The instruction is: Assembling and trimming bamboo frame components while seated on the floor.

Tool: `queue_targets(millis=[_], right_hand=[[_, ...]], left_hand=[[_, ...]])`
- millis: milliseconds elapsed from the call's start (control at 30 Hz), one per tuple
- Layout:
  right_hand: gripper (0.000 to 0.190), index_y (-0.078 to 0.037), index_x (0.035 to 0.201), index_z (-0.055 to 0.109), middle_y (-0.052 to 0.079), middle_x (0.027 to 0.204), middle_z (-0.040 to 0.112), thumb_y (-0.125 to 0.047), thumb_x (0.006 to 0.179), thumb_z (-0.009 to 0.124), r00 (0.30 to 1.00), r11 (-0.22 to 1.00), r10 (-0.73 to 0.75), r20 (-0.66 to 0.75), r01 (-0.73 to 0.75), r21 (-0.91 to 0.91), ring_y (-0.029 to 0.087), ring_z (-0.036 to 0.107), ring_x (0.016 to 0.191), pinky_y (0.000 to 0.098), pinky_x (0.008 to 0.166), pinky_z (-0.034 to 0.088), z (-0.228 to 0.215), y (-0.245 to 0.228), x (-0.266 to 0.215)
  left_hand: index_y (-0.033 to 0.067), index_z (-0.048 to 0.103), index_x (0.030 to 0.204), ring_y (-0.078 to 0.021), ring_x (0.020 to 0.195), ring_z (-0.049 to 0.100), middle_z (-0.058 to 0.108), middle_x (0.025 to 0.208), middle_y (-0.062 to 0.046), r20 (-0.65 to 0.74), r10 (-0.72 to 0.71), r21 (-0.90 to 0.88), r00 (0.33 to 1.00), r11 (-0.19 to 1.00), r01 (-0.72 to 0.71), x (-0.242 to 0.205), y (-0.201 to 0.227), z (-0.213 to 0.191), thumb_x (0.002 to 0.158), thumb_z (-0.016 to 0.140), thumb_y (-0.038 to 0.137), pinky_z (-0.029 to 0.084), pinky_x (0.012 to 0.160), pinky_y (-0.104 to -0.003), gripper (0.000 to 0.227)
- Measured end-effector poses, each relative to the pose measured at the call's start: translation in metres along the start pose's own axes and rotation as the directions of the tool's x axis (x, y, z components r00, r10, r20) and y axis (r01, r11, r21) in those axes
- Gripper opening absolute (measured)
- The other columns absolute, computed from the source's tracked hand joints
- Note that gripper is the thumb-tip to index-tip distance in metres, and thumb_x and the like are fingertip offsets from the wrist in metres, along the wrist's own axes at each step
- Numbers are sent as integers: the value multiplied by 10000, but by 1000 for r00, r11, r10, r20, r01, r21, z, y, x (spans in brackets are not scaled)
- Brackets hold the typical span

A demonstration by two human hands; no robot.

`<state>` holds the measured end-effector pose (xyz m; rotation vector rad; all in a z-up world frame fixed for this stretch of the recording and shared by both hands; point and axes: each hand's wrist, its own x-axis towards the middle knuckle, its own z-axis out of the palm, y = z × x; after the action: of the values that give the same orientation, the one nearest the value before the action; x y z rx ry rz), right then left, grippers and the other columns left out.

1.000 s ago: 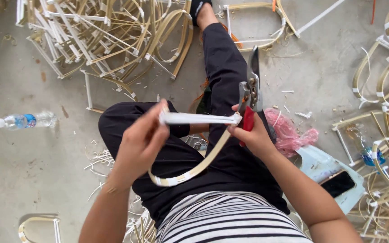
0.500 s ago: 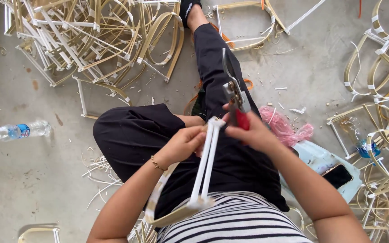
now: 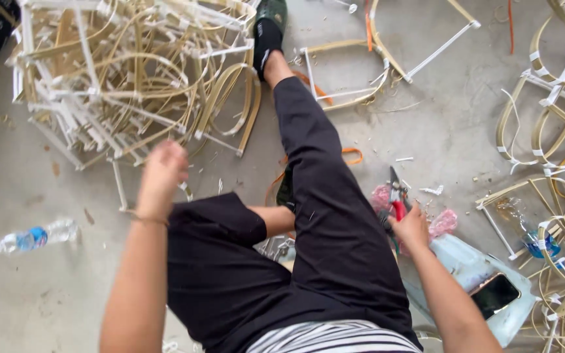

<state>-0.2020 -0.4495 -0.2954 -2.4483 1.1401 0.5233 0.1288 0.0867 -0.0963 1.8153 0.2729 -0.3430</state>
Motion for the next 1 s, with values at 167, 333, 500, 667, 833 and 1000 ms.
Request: queue_targets(millis=[167,333,500,667,833,1000], right_hand=[[1137,-16,1527,320,297,1438,431,-512,680,895,994,992,81,75,-73,-104,440,400,1348,503,1101,324,-8,-35,-8],[742,-54,1518,409,221,1348,600,-258,875,718,904,874,-425,-43,423,241,340,620,1202,436,1030,495,-12,-113,85],[725,-111,1528,403,172,1394,599,-158,846,643,744,745,-666,-53,667,-4,349,660,1102,453,901,545,2,-238,186],[591,-167,1495,493,148,1278,622,-64,915,555,807,757,-557,196,591,-278,370,665,1017,511,776,548,3,-277,216],[184,-126,1075,734,137,1084,693,-257,952,691,809,811,-585,53,584,34,324,687,966,442,798,541,-68,-238,176],[296,-21,1128,594,149,958,683,-310,1064,603,899,779,-431,-73,412,473,184,673,653,373,604,539,-200,-203,85]], left_hand=[[56,736,1194,-244,997,730,767,1066,-116,281,-26,542,959,829,-136,-29,-40,74,941,689,354,565,851,-384,394],[113,662,1274,-341,1069,673,724,1133,-132,317,-250,821,915,556,-133,-34,-9,94,933,620,392,526,908,-476,442],[136,650,1288,-334,1068,665,716,1116,-125,299,-328,827,896,557,-72,-20,-8,91,935,623,374,525,915,-460,427],[120,640,1285,-335,1057,667,716,1097,-135,346,-306,790,887,605,-100,-15,-22,87,935,636,359,531,910,-451,424],[99,651,1255,-346,1082,658,711,1141,-142,384,-219,757,897,631,-170,-17,-28,86,944,636,353,520,922,-456,402],[111,633,1302,-325,1118,666,705,1197,-124,389,-97,682,916,698,-216,-31,-2,95,952,640,356,528,944,-432,427]])
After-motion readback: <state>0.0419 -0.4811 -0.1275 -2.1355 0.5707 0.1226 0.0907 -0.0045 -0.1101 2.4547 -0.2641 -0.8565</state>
